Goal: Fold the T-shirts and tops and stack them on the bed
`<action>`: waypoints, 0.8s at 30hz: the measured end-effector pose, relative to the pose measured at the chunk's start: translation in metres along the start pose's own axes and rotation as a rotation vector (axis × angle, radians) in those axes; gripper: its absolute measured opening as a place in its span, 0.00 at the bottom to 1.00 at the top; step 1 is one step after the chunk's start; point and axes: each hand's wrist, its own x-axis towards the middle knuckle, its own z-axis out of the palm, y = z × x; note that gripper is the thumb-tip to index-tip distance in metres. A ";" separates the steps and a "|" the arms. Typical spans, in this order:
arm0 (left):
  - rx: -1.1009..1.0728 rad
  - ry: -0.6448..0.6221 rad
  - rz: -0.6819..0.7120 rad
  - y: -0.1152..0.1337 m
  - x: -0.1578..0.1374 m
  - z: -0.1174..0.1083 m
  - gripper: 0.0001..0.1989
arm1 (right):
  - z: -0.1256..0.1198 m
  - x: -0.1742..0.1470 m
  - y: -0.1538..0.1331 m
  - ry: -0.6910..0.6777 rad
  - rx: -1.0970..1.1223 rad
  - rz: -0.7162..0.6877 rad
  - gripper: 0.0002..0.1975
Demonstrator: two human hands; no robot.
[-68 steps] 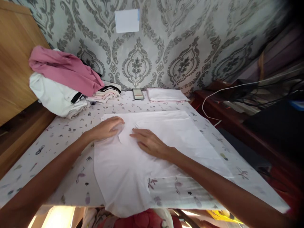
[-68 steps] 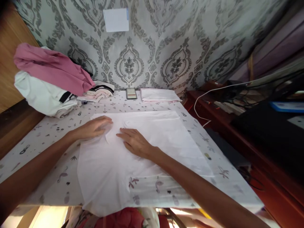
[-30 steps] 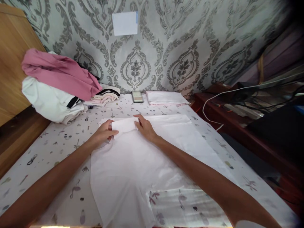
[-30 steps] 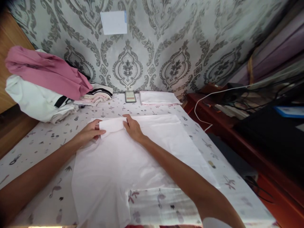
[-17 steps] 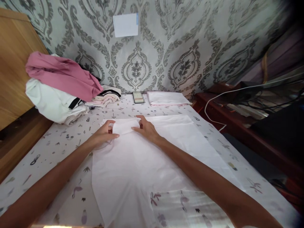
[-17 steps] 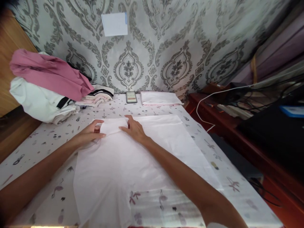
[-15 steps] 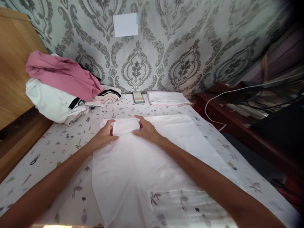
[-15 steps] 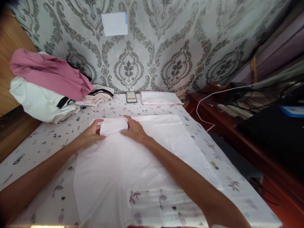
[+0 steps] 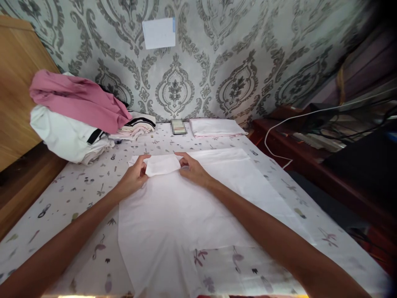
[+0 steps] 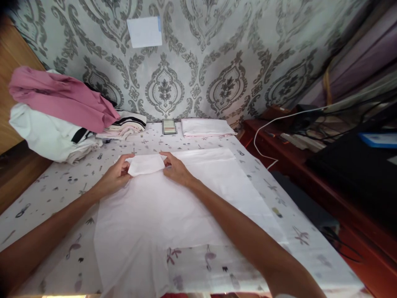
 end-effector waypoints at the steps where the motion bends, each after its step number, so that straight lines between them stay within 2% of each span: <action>1: -0.015 -0.006 0.007 -0.001 0.000 0.001 0.35 | 0.000 0.000 0.000 0.000 0.022 0.006 0.34; 4: -0.005 0.001 0.044 0.003 -0.002 0.001 0.34 | 0.000 0.001 0.000 0.031 0.047 0.033 0.32; 7: 0.089 0.015 0.100 0.010 -0.006 0.000 0.31 | 0.000 0.001 0.000 0.027 0.038 0.047 0.22; 10: 0.178 -0.026 0.135 0.013 -0.013 -0.003 0.29 | -0.004 -0.006 -0.002 0.004 -0.045 0.048 0.13; 12: 0.210 -0.064 0.148 0.011 -0.017 -0.004 0.28 | -0.007 -0.012 -0.005 -0.009 -0.125 0.028 0.13; 17: 0.187 -0.086 0.181 -0.003 -0.021 -0.002 0.23 | -0.005 -0.025 -0.016 -0.097 -0.369 -0.156 0.25; 21: 0.241 -0.033 0.206 -0.006 -0.018 -0.001 0.20 | 0.006 -0.028 -0.022 -0.118 -0.575 -0.278 0.16; 24: 0.302 -0.042 0.210 -0.005 -0.017 -0.001 0.20 | 0.013 -0.031 -0.023 -0.103 -0.627 -0.325 0.10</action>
